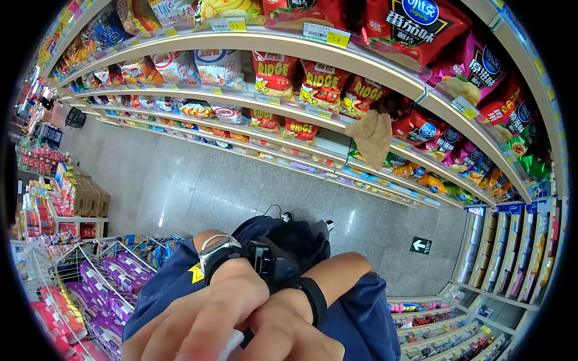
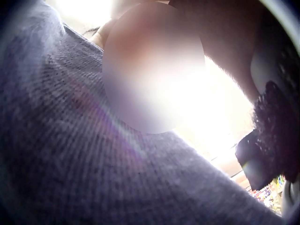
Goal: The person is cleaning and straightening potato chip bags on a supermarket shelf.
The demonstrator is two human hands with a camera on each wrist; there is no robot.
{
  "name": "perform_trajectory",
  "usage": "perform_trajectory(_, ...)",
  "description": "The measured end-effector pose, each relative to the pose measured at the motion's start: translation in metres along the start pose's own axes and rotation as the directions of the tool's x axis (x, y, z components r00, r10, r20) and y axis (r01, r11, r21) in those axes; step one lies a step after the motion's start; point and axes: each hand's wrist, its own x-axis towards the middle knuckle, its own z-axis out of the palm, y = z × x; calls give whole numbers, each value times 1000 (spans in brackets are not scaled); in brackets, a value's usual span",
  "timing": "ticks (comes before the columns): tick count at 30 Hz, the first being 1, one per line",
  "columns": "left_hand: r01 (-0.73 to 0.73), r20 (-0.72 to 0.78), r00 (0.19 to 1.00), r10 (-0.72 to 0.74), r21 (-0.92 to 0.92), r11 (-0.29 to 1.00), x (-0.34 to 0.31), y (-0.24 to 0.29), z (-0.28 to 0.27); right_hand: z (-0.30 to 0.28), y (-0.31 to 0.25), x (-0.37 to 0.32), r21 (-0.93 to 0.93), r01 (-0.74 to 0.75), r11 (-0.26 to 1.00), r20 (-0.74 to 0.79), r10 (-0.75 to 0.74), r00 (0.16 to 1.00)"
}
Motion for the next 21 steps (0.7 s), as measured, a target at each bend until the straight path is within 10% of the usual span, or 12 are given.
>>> perform_trajectory(4, 418, 36, 867, -496, -594, 687, 5, 13, 2, 16, -7, -5, -97, -67, 993, -169, 50, 984)
perform_trajectory(8, 494, 114, 705, -700, -788, 369, 10, 18, 4, 24, -14, -9, -149, -113, 982, -237, 76, 969)
perform_trajectory(16, 457, 16, 607, -795, -825, 333, 22, 14, 8, 24, -12, -6, -167, -148, 975, -236, 107, 966)
perform_trajectory(18, 363, -163, 769, -618, -685, 632, 25, 11, 9, 23, -12, -9, -166, -146, 975, -235, 105, 966)
perform_trajectory(20, -56, -196, 980, 21, -174, 983, 22, 1, 3, 23, -14, -12, -171, -142, 975, -239, 98, 966)
perform_trajectory(21, -329, -69, 940, 335, 88, 940, 21, -4, -1, 24, -14, -14, -167, -139, 976, -238, 97, 966)
